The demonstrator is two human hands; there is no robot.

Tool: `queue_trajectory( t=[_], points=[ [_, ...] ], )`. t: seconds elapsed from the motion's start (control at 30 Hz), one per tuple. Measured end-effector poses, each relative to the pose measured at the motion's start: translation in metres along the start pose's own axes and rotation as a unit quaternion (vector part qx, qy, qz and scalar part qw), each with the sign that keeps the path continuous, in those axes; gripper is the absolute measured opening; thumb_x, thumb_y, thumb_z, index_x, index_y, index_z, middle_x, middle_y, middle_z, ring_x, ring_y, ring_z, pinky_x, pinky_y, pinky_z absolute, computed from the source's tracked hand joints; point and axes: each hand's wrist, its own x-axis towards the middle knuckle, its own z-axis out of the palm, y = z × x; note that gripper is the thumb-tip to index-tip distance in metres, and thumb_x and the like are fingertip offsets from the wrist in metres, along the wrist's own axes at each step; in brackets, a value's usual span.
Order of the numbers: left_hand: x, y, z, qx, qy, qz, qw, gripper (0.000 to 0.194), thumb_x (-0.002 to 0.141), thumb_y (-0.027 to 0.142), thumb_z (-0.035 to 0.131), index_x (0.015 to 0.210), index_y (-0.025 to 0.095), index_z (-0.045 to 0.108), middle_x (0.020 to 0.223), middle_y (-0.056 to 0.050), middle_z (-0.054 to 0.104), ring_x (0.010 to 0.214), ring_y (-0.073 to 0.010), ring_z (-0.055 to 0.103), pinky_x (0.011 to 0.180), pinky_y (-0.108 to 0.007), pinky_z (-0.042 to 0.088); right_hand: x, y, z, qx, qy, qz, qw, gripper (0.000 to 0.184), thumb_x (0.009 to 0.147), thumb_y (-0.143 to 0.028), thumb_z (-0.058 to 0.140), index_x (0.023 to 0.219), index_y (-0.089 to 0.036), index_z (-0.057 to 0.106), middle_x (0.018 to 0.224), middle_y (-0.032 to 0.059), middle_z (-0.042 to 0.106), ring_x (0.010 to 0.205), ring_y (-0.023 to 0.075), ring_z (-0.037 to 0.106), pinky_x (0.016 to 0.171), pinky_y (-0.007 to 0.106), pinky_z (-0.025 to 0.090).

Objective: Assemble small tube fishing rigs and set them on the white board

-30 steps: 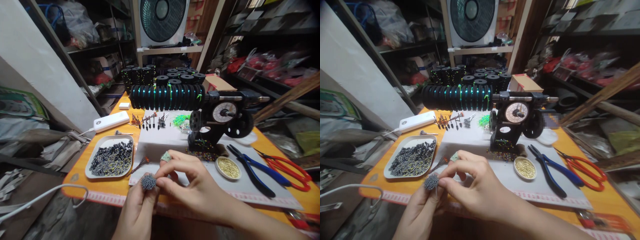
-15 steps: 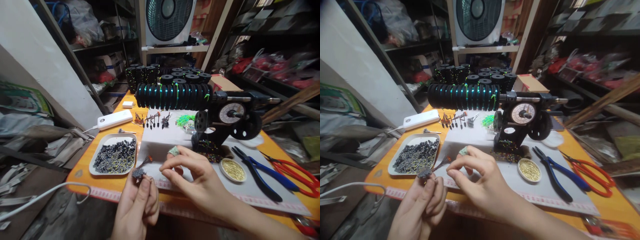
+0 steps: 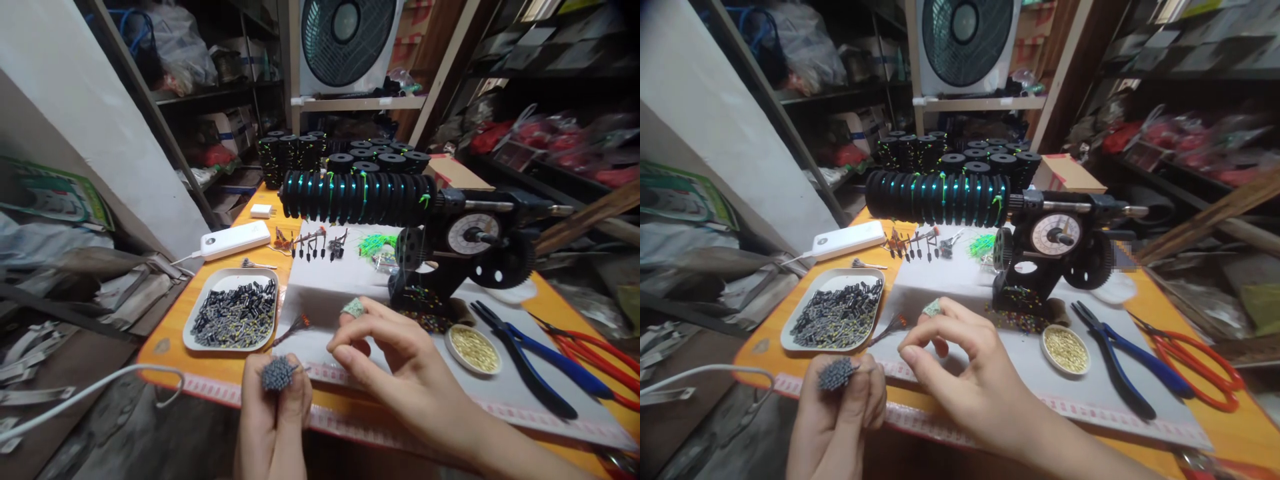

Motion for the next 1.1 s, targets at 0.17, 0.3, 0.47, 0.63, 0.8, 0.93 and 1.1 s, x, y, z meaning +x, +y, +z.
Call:
queue_trajectory(
  t=[0.17,0.3,0.47,0.63,0.8,0.93,1.1],
  points=[
    [-0.003,-0.008,0.002,0.05,0.045,0.063,0.996,0.031,0.09,0.049,0.066,0.08,0.025,0.048,0.059,0.006,0.049,0.054,-0.0113,0.042,0.052,-0.021,0.037,-0.001,-0.001,0.0,0.017,-0.005,0.007,1.0,0.012,0.093,-0.024,0.064,0.081,-0.025,0.066,0.077,-0.0013,0.064,0.076,0.0146,0.061,0.062,0.022,0.049],
    [-0.003,-0.012,0.005,0.063,0.073,0.075,0.993,0.03,0.089,0.048,0.067,0.083,0.025,0.05,0.066,0.004,0.055,0.055,-0.012,0.045,0.053,-0.023,0.04,-0.002,-0.001,-0.001,0.034,-0.012,0.027,0.999,0.013,0.094,-0.025,0.063,0.08,-0.025,0.065,0.079,-0.0008,0.061,0.08,0.0149,0.061,0.063,0.021,0.05],
    [-0.004,-0.014,0.005,0.07,0.08,0.092,0.99,0.03,0.088,0.049,0.067,0.083,0.025,0.05,0.068,0.004,0.056,0.057,-0.0121,0.047,0.055,-0.023,0.042,-0.002,-0.003,-0.001,0.044,-0.015,0.042,0.998,0.015,0.093,-0.026,0.063,0.079,-0.025,0.065,0.077,-0.0007,0.059,0.081,0.0155,0.06,0.063,0.021,0.05],
    [-0.003,-0.014,0.005,0.066,0.075,0.073,0.992,0.031,0.087,0.051,0.068,0.083,0.025,0.051,0.07,0.003,0.058,0.061,-0.0136,0.051,0.058,-0.024,0.045,-0.001,-0.005,0.0,0.042,-0.014,0.045,0.998,0.015,0.091,-0.026,0.066,0.077,-0.022,0.07,0.076,0.0012,0.062,0.077,0.0159,0.058,0.062,0.023,0.049],
    [-0.004,-0.014,0.008,0.052,0.035,0.035,0.997,0.029,0.089,0.05,0.066,0.083,0.024,0.055,0.065,0.003,0.055,0.057,-0.0129,0.049,0.054,-0.022,0.042,0.0,-0.003,0.004,0.061,-0.019,0.003,0.998,0.011,0.09,-0.022,0.07,0.086,-0.022,0.08,0.07,0.0006,0.061,0.066,0.0133,0.055,0.06,0.024,0.046],
    [-0.003,-0.015,0.01,0.011,0.004,0.038,0.999,0.025,0.091,0.042,0.067,0.079,0.023,0.056,0.058,0.006,0.048,0.051,-0.0105,0.042,0.049,-0.02,0.037,-0.003,0.002,0.006,0.041,-0.004,-0.062,0.997,0.012,0.089,-0.015,0.07,0.093,-0.02,0.08,0.072,0.0018,0.062,0.066,0.0136,0.055,0.058,0.024,0.045],
    [0.01,-0.009,0.009,-0.059,-0.061,0.219,0.972,0.013,0.096,0.025,0.062,0.083,0.026,0.062,0.067,0.005,0.054,0.062,-0.0119,0.052,0.061,-0.022,0.046,-0.006,0.003,0.005,-0.029,-0.034,-0.119,0.992,0.009,0.085,-0.008,0.065,0.089,-0.014,0.071,0.074,-0.0002,0.049,0.064,0.0112,0.049,0.054,0.022,0.039]
  ],
)
